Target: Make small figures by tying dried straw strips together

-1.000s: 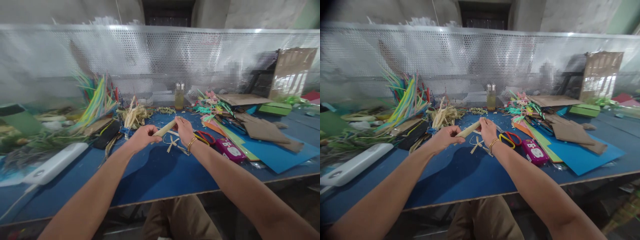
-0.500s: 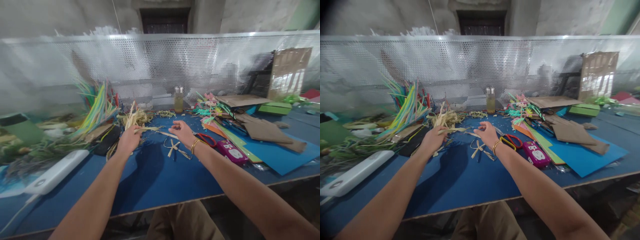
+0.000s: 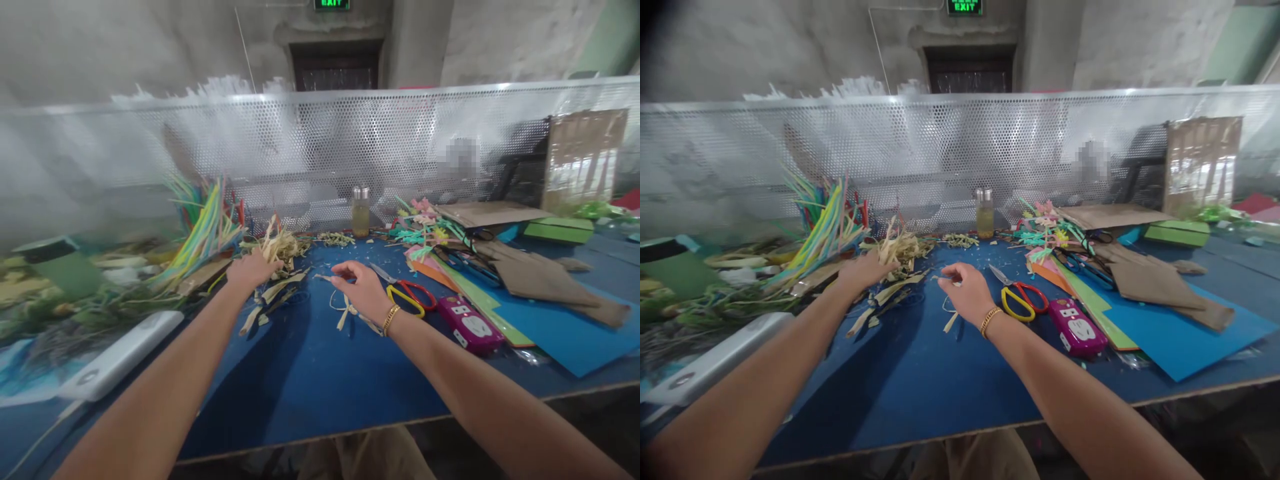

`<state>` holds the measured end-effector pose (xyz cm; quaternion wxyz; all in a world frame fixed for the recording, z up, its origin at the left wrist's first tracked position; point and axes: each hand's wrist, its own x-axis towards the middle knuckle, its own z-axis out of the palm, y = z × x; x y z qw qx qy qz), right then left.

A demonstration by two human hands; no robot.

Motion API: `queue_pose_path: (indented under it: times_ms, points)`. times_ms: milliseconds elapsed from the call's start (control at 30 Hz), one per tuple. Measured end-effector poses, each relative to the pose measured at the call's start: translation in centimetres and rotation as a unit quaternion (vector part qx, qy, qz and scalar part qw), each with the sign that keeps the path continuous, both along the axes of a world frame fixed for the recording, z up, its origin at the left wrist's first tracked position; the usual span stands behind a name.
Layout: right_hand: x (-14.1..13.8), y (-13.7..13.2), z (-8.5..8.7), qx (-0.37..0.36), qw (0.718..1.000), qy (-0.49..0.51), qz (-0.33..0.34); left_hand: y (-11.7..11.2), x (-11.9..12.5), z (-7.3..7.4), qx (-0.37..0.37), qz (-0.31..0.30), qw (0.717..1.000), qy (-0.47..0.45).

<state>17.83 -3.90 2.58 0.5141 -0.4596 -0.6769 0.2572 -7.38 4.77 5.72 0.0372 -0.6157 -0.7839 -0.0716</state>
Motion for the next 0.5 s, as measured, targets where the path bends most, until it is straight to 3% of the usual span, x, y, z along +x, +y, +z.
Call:
queue_pose_path:
  times_ms: [167,267,367,500]
  points:
    - [-0.1,-0.3,0.1,0.009,1.000,-0.018,0.005,0.5,1.4,-3.0,0.002,-0.118,0.993,0.024]
    - [-0.3,-0.5,0.2,0.016,0.999,-0.028,0.014,-0.2,2.4,-4.1,0.000,-0.143,0.988,0.060]
    - [-0.4,-0.7,0.2,0.028,0.999,-0.039,0.019,-0.9,2.8,-3.6,-0.038,-0.143,0.987,0.069]
    - [-0.3,-0.7,0.3,0.031,0.999,-0.041,0.016,-0.5,1.5,-0.4,-0.062,-0.124,0.990,0.040]
